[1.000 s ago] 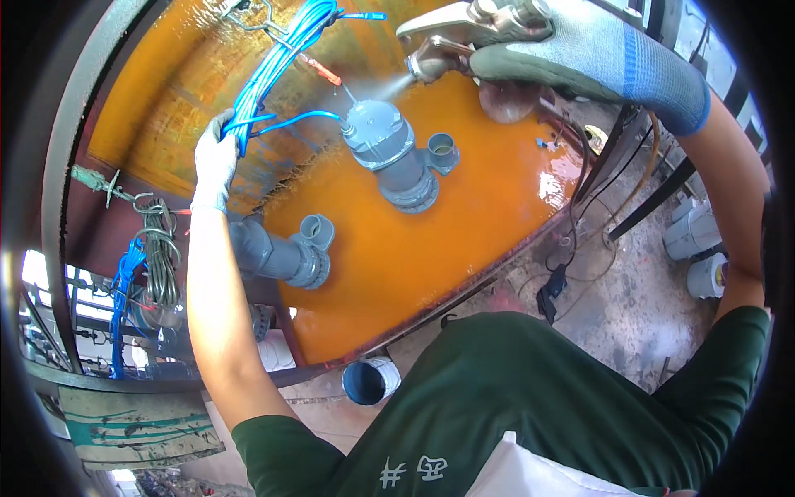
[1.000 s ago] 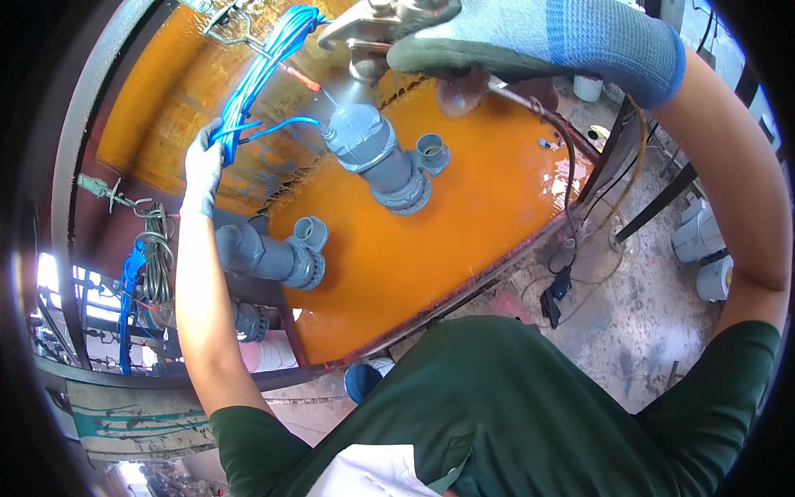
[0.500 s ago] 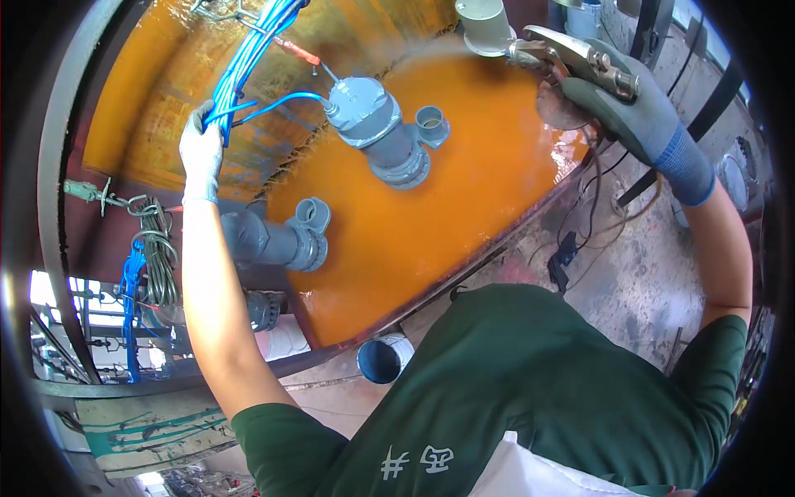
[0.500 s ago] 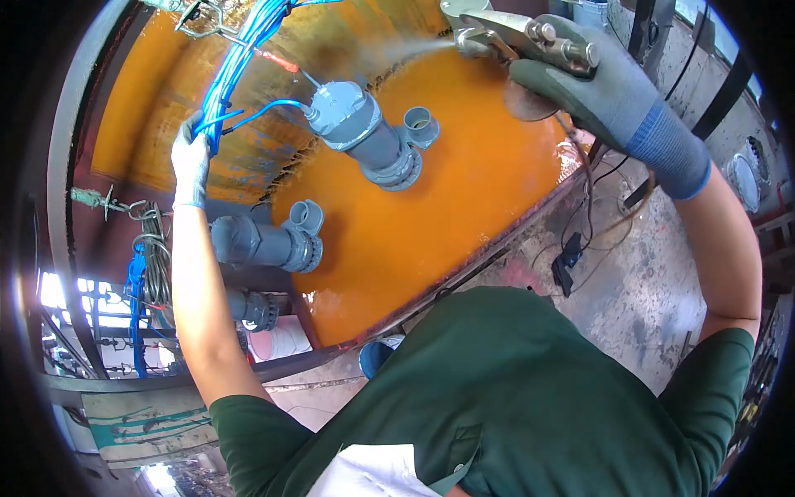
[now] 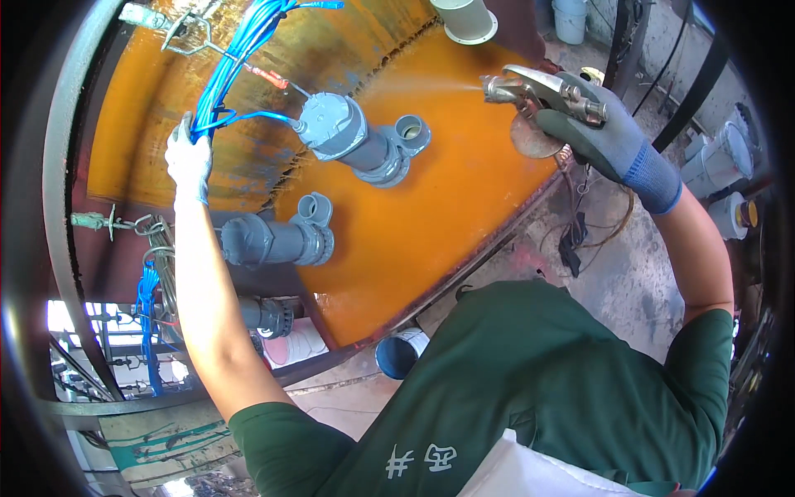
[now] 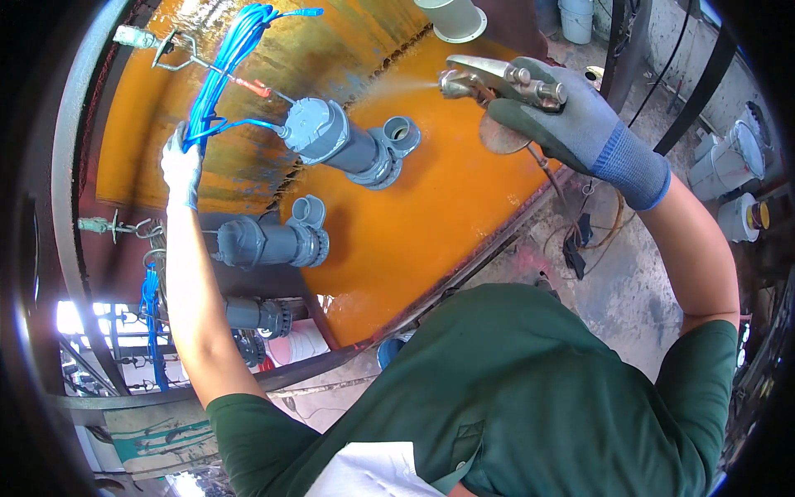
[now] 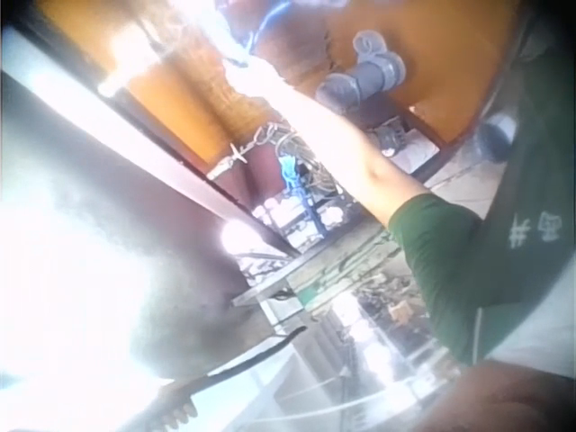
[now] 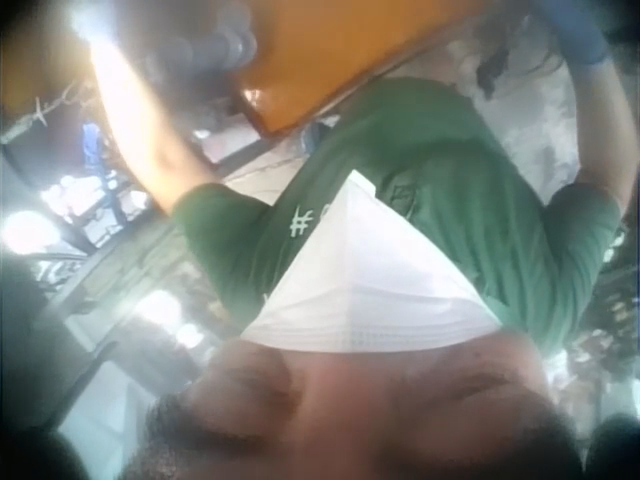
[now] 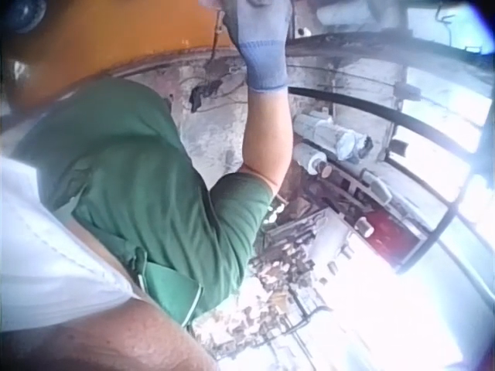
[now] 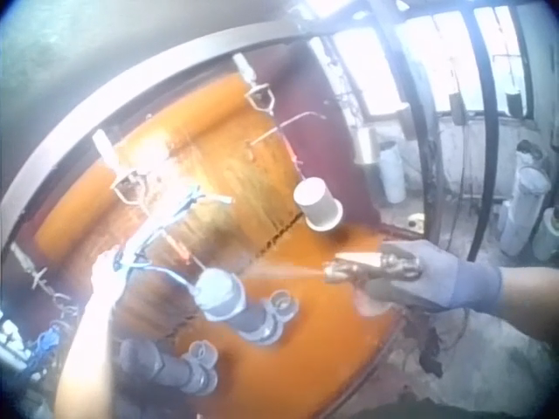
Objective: The person picks up a pump from the floor, hangs it on a hook in a spray booth, and applies a coating to the pump using a spray gun.
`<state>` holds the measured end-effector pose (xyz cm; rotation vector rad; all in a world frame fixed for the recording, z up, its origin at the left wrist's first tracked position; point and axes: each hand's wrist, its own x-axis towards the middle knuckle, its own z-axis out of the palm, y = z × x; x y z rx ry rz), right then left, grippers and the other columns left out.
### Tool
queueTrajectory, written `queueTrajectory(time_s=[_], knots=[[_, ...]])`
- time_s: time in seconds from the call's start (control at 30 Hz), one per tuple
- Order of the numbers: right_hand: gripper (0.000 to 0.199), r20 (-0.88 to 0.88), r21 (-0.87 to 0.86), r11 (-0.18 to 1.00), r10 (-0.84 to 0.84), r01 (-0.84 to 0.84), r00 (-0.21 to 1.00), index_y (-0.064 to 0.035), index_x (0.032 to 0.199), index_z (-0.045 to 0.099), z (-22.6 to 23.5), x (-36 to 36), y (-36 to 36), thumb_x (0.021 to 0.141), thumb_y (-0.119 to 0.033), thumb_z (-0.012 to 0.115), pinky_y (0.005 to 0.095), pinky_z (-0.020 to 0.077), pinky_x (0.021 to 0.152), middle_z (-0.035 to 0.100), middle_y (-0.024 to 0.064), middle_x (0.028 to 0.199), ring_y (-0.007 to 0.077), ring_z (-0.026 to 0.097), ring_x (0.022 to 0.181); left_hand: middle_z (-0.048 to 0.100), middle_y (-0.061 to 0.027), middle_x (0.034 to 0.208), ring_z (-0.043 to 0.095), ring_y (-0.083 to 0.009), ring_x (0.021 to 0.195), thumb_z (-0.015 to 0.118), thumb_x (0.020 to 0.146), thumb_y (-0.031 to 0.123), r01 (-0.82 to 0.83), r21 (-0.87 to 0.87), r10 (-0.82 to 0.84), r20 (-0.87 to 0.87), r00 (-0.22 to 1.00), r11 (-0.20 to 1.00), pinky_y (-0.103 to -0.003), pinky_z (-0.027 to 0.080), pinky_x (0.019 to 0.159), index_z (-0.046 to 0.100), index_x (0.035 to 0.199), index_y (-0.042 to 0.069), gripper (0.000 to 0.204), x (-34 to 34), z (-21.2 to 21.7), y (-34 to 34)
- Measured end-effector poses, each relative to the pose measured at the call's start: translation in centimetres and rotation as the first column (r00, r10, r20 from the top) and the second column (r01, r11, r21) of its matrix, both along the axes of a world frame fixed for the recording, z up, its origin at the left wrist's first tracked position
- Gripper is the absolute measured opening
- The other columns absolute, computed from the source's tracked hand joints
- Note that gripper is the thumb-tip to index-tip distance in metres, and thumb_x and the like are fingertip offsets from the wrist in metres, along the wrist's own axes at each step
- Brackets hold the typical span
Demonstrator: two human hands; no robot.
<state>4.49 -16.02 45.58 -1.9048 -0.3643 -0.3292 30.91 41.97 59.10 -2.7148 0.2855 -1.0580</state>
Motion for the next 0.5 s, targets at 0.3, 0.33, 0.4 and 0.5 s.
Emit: queueTrajectory(time_s=[0.3, 0.33, 0.4, 0.5], knots=[[0.022, -0.394, -0.324, 0.869, 0.236, -0.375, 0.888, -0.0026, 0.103, 0.066, 6.8, 0.4, 0.1, 0.091, -0.02, 0.075, 0.033, 0.0534, 0.07, 0.07, 0.0063, 0.08, 0.0175, 0.066, 0.07, 0.064, -0.0211, 0.133, 0.059, -0.0325, 0.126, 0.059, 0.099, 0.009, 0.386, -0.628, -0.361, 0.175, 0.916, 0.676, -0.041, 0.044, 0.111, 0.061, 0.137, -0.002, 0.04, -9.0, -6.4, -4.5], [0.021, -0.331, -0.294, 0.898, 0.226, -0.328, 0.916, -0.0018, 0.105, 0.066, 7.1, 1.3, -0.3, 0.094, -0.019, 0.073, 0.0299, 0.0536, 0.068, 0.07, 0.0053, 0.079, 0.0129, 0.065, 0.069, 0.065, -0.0199, 0.131, 0.061, -0.0294, 0.123, 0.058, 0.101, 0.01, 0.368, -0.583, -0.336, 0.168, 0.927, 0.724, -0.04, 0.045, 0.109, 0.062, 0.135, -0.003, 0.036, -11.4, -8.2, -5.2], [0.026, -0.203, -0.206, 0.943, 0.221, -0.262, 0.954, 0.001, 0.112, 0.064, 7.3, 3.4, -1.0, 0.098, -0.02, 0.072, 0.0281, 0.0552, 0.068, 0.072, 0.0066, 0.09, 0.0119, 0.066, 0.076, 0.069, -0.0177, 0.125, 0.064, -0.0244, 0.116, 0.056, 0.104, 0.012, 0.441, -0.624, -0.36, 0.262, 0.896, 0.645, -0.037, 0.048, 0.104, 0.065, 0.125, -0.005, 0.028, -14.8, -14.8, -3.3], [0.04, -0.175, -0.153, 0.952, 0.238, -0.265, 0.955, -0.002, 0.133, 0.057, 13.0, 3.9, 1.5, 0.102, -0.025, 0.066, 0.0274, 0.056, 0.071, 0.073, 0.0069, 0.092, 0.0118, 0.068, 0.078, 0.07, -0.0203, 0.116, 0.065, -0.0299, 0.112, 0.05, 0.105, 0.013, 0.131, -0.834, -0.133, 0.069, 0.989, 0.537, -0.042, 0.05, 0.1, 0.066, 0.115, -0.009, 0.029, -23.1, -27.1, -1.3]])
